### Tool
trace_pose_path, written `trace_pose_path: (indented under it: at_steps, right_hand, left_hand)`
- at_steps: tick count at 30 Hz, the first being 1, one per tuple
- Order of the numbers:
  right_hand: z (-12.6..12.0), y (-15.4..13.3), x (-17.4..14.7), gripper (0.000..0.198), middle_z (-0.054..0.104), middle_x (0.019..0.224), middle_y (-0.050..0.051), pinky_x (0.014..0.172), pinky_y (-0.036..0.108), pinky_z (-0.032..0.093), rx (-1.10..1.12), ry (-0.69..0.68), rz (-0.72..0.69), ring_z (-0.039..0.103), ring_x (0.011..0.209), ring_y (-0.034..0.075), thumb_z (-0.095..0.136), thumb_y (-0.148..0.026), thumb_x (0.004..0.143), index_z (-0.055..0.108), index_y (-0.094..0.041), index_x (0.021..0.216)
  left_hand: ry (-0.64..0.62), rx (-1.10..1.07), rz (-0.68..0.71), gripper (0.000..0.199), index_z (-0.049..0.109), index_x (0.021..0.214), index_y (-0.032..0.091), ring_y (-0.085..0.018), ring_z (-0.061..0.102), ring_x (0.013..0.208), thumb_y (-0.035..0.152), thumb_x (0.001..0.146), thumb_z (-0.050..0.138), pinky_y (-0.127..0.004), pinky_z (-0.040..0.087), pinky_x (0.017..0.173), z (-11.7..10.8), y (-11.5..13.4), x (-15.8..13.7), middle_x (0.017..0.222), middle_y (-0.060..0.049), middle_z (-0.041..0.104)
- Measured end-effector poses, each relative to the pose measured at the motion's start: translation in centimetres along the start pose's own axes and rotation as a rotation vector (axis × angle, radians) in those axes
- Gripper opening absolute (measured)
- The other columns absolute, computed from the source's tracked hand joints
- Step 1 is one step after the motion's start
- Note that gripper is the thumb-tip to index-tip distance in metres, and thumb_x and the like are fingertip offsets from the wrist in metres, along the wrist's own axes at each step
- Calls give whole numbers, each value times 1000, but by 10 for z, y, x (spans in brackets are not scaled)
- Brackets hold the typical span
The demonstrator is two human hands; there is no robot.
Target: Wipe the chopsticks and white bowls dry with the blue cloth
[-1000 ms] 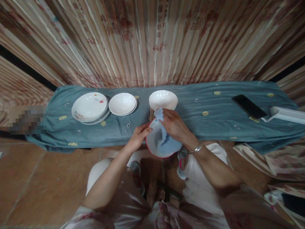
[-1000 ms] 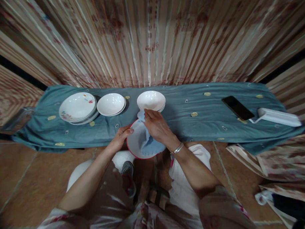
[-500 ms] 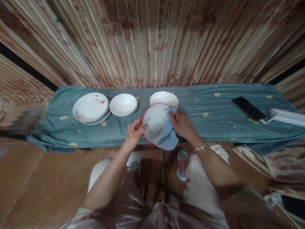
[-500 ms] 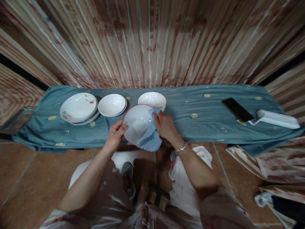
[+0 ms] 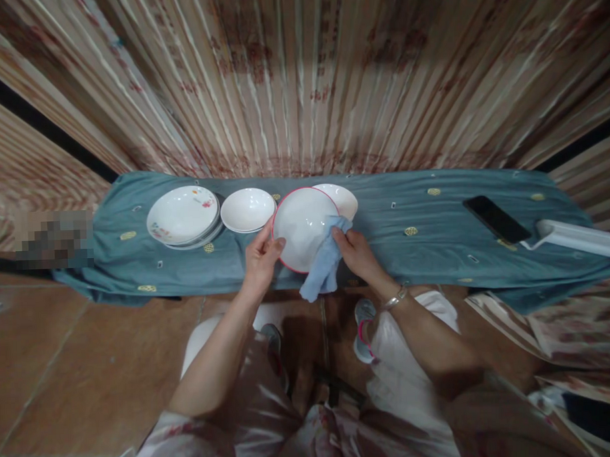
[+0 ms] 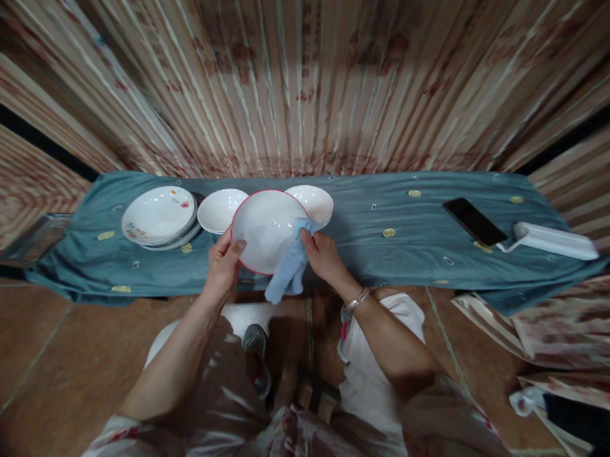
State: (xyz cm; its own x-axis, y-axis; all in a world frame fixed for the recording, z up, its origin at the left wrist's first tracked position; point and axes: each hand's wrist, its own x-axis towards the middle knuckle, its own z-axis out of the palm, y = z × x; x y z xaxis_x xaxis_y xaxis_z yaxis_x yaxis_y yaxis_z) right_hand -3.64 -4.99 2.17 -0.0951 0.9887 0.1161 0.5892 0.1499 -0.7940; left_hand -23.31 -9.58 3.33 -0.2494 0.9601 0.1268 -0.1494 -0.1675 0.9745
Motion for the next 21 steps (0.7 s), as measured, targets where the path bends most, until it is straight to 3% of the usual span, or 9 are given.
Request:
trace_pose_path:
  at_steps: [4,10,12,16,21]
  right_hand:
    - [14,0,-5,53,36,50,-3,51,28,30,231,-119,100,39,53,14,35,-72,78,33,-25,54]
    - [18,2,-5,46,41,54,-4,52,26,35,486,-172,183,40,54,12,48,-66,74,43,-22,60]
    - [9,3,-1,46,38,53,-4,50,26,31,461,-150,179,36,52,11,51,-64,72,42,-22,57]
    - [-12,5,5,49,35,50,-5,48,25,26,344,-160,37,33,51,10,48,-65,74,40,-21,55]
    - [-27,7,5,52,36,51,-4,48,25,25,218,-176,-95,34,50,9,44,-66,78,39,-21,54]
  left_hand:
    - [38,6,64,64,63,124,19,-26,65,99,48,68,74,-35,53,82,-1,1,5,100,-5,73]
    - [-47,-70,72,80,50,137,21,-28,57,119,45,65,77,-36,49,94,3,5,4,121,-9,67]
    - [-101,-102,10,86,47,139,21,-29,58,117,44,63,79,-36,49,94,3,6,2,119,-9,68]
    - [-218,-125,-129,71,64,118,12,-32,65,104,56,64,74,-37,52,86,-2,5,0,103,-13,73]
    - [-267,-73,-145,55,73,95,12,-24,68,76,59,68,70,-29,52,64,-12,8,2,77,-7,73]
